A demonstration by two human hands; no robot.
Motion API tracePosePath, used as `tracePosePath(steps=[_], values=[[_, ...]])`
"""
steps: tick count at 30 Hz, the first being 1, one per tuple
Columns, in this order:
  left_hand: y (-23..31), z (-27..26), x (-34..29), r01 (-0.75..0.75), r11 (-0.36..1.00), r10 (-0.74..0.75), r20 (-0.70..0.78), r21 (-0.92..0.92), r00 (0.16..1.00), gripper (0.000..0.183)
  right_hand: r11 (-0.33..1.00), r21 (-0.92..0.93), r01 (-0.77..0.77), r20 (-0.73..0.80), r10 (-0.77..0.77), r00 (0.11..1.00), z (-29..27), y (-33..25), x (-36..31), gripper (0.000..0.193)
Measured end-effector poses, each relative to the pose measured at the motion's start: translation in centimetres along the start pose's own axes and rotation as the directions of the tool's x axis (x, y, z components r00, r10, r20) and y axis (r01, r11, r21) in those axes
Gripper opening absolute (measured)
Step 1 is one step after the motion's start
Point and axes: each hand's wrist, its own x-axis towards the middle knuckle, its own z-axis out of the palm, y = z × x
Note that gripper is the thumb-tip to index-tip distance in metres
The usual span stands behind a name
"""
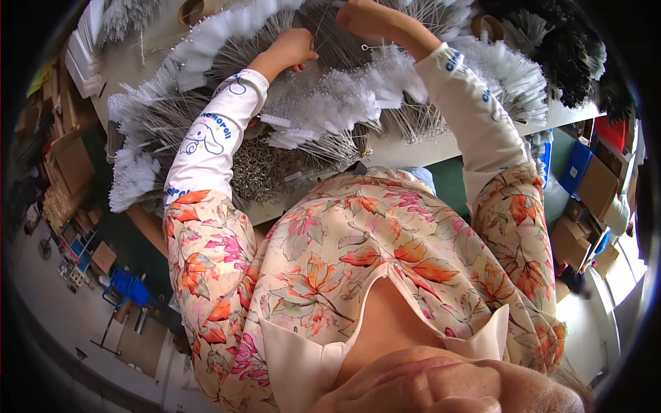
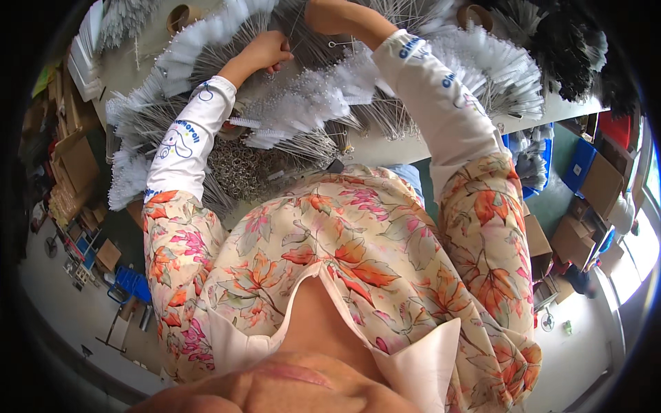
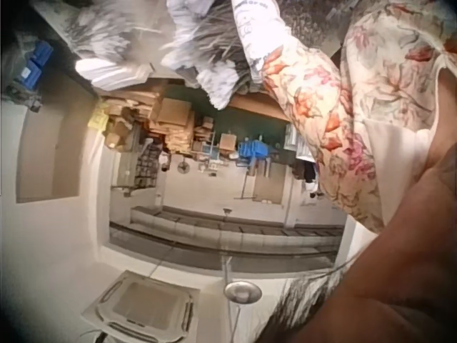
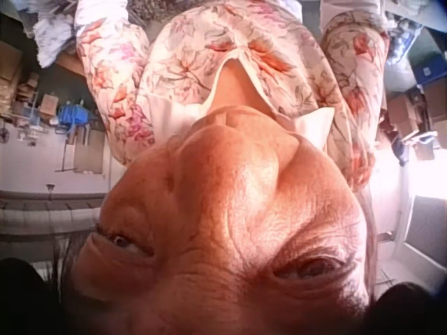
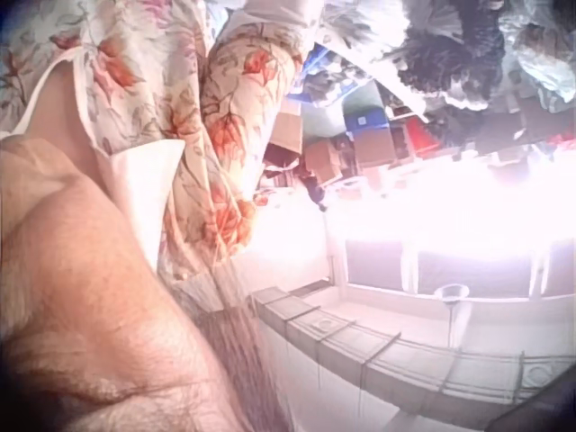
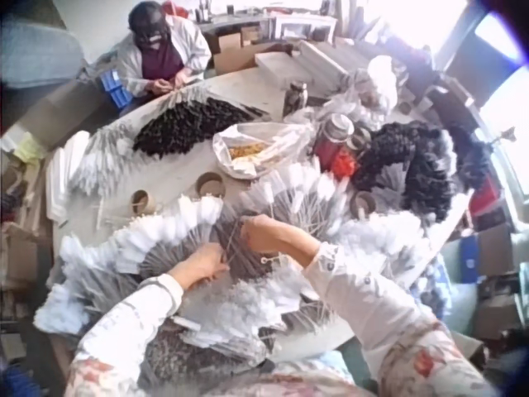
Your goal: Manually assembling white nylon bottle brushes by attaching them to metal rings.
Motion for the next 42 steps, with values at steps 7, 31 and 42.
tracePosePath(steps=[7,31,42], values=[[-2.5,0.4,-0.5,-0.075,0.993,0.065,-0.113,-0.089,0.992,0.018,0.737,0.642,-0.211,-0.222,0.443,0.869,-0.5,-1.0,2.5,0.014],[0.8,-0.5,-2.3,-0.006,0.772,-0.077,-0.103,-0.635,0.992,0.030,0.975,0.191,-0.111,0.399,0.026,0.917,9.0,-1.0,0.4,0.014],[1.2,2.0,2.0,0.136,0.952,-0.229,-0.346,-0.273,0.910,0.043,-0.127,0.541,-0.831,0.660,0.677,0.326,0.9,-1.5,2.7,0.035]])
